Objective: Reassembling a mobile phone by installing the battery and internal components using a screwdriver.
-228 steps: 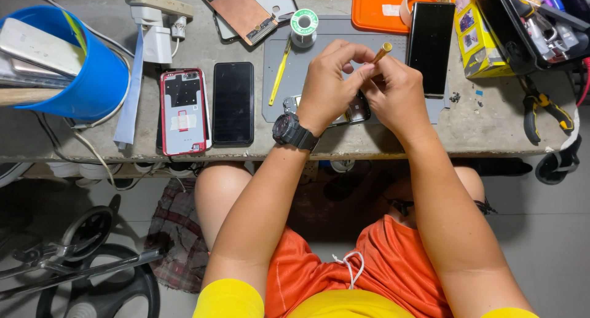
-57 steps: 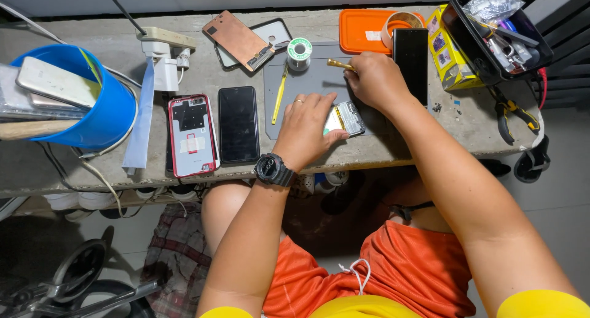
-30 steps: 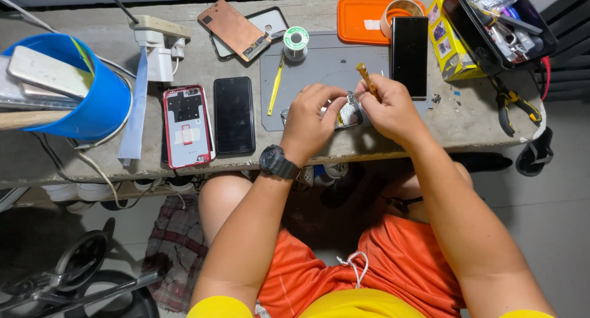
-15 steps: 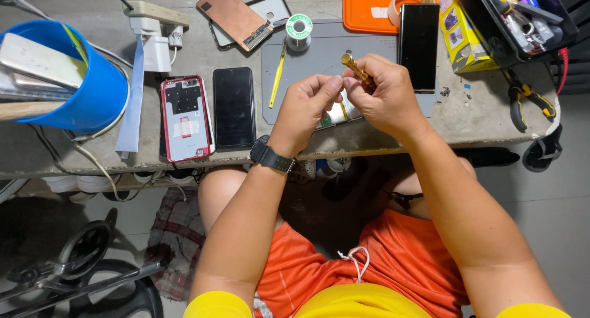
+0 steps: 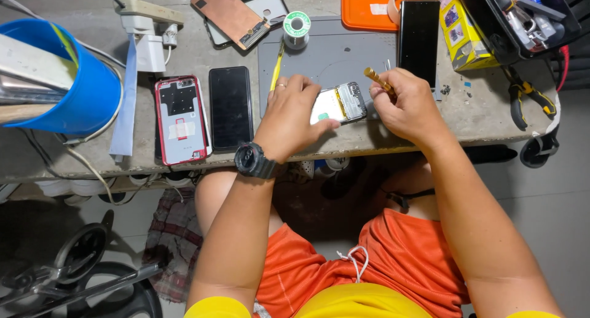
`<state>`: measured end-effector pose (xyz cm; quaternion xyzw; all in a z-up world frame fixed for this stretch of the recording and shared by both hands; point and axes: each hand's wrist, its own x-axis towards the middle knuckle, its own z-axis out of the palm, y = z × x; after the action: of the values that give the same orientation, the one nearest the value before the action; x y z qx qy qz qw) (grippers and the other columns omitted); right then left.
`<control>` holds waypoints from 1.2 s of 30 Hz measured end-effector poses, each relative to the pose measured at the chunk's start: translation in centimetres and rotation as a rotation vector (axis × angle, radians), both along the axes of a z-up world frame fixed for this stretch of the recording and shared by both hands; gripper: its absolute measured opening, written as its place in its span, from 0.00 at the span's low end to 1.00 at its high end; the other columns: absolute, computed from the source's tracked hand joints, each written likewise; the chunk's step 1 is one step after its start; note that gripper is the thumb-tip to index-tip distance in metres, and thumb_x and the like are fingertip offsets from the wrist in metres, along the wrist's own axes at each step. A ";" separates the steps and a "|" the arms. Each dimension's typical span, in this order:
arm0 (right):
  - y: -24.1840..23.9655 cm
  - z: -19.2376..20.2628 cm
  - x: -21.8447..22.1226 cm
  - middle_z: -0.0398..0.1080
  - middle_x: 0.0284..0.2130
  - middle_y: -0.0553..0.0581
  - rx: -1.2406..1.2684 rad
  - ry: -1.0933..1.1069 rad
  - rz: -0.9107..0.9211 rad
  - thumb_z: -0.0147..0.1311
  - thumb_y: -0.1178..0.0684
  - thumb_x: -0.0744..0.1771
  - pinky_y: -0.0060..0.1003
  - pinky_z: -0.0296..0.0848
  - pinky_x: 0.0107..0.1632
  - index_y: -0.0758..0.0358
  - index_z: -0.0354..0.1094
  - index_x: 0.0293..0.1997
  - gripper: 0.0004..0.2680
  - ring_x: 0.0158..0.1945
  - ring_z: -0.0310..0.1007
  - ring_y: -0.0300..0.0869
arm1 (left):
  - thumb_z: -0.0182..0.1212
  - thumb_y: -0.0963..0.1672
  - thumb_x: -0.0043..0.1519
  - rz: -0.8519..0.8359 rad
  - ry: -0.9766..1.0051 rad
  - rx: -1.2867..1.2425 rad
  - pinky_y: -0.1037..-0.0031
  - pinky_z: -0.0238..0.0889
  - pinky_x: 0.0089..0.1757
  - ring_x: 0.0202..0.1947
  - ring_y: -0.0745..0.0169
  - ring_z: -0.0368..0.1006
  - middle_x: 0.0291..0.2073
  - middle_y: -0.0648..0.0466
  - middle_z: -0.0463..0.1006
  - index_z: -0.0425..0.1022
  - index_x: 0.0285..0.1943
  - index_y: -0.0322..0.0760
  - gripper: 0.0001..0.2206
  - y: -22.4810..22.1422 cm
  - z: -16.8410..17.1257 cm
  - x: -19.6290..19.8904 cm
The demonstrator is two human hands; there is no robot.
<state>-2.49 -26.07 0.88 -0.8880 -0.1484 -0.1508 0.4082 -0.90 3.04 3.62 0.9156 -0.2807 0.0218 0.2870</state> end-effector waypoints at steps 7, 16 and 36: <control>-0.6 0.2 -1.2 0.70 0.34 0.62 -0.163 -0.028 -0.019 0.59 0.62 0.74 0.50 0.77 0.43 0.65 0.81 0.52 0.04 0.37 0.78 0.59 | 0.91 0.53 0.56 0.013 0.015 0.067 0.51 0.64 0.60 0.61 0.40 0.68 0.54 0.42 0.75 0.80 0.68 0.24 0.38 -0.6 -0.7 0.2; 0.3 -0.1 -2.0 0.70 0.38 0.62 -0.252 0.051 0.019 0.58 0.63 0.72 0.56 0.81 0.46 0.63 0.79 0.51 0.05 0.42 0.80 0.62 | 0.93 0.50 0.54 0.010 0.016 0.026 0.50 0.63 0.59 0.59 0.40 0.69 0.51 0.45 0.73 0.74 0.69 0.27 0.40 -0.6 -0.4 -0.3; 1.3 2.3 0.0 0.78 0.34 0.57 -0.651 0.238 -0.079 0.61 0.56 0.70 0.52 0.83 0.47 0.61 0.84 0.47 0.05 0.41 0.87 0.56 | 0.94 0.50 0.53 0.022 0.001 0.022 0.51 0.69 0.59 0.58 0.41 0.70 0.50 0.45 0.72 0.78 0.66 0.28 0.37 -0.8 0.0 -0.5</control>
<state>-2.50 -24.72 3.16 -0.9881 -0.1056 -0.0069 0.1119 -1.43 2.20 3.61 0.9217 -0.2706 0.0217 0.2770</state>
